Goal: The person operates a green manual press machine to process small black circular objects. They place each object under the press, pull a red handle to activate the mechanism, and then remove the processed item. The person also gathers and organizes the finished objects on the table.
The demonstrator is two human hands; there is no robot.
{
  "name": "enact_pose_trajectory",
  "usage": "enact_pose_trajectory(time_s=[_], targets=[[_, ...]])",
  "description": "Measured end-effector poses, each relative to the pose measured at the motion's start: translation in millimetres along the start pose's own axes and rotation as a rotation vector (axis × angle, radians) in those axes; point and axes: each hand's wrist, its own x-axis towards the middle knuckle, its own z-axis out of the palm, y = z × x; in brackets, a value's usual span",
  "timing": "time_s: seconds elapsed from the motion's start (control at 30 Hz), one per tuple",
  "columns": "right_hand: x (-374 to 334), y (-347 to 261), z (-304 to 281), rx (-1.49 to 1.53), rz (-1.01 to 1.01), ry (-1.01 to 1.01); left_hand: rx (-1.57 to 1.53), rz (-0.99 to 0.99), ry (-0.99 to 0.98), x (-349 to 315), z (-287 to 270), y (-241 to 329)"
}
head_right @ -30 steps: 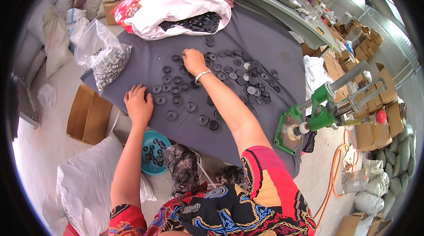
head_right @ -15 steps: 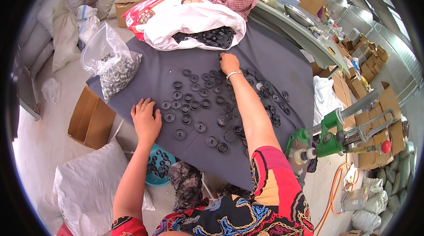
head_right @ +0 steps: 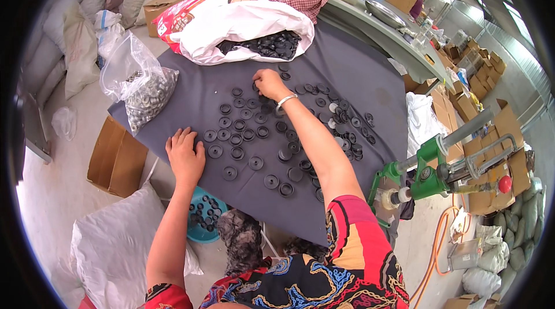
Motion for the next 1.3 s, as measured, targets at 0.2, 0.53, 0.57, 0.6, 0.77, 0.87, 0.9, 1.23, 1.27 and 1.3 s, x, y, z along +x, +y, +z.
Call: enact_pose_trajectory(time_s=[0.2, 0.53, 0.57, 0.6, 0.77, 0.87, 0.9, 1.23, 1.27, 1.3], targets=[[13, 3, -13, -0.613, -0.147, 0.217, -0.001, -0.013, 0.003, -2, -3, 0], [33, 61, -26, -0.918, 0.029, 0.338, 0.001, -0.017, -0.020, -2, -4, 3], [33, 58, -27, -0.930, 0.026, 0.296, 0.004, -0.019, -0.020, -2, -4, 2], [33, 56, -30, -0.945, 0.026, 0.257, 0.003, -0.017, -0.019, -2, -4, 3], [22, 57, -40, -0.919, -0.077, 0.393, -0.005, 0.003, -0.001, 1, -4, 4], [17, 34, -38, -0.681, -0.116, 0.489, 0.011, 0.014, 0.029, 1, -1, 1], [13, 26, -38, -0.523, -0.141, 0.490, 0.021, 0.016, 0.025, -2, -1, 0], [-17, 9, -30, -0.533, 0.102, 0.262, 0.000, -0.002, 0.020, -4, -1, 1], [-15, 15, -25, -0.543, 0.092, 0.238, 0.002, -0.008, 0.018, -5, -1, 0], [-16, 18, -22, -0.555, 0.087, 0.224, -0.001, -0.004, 0.016, -3, -1, 1]])
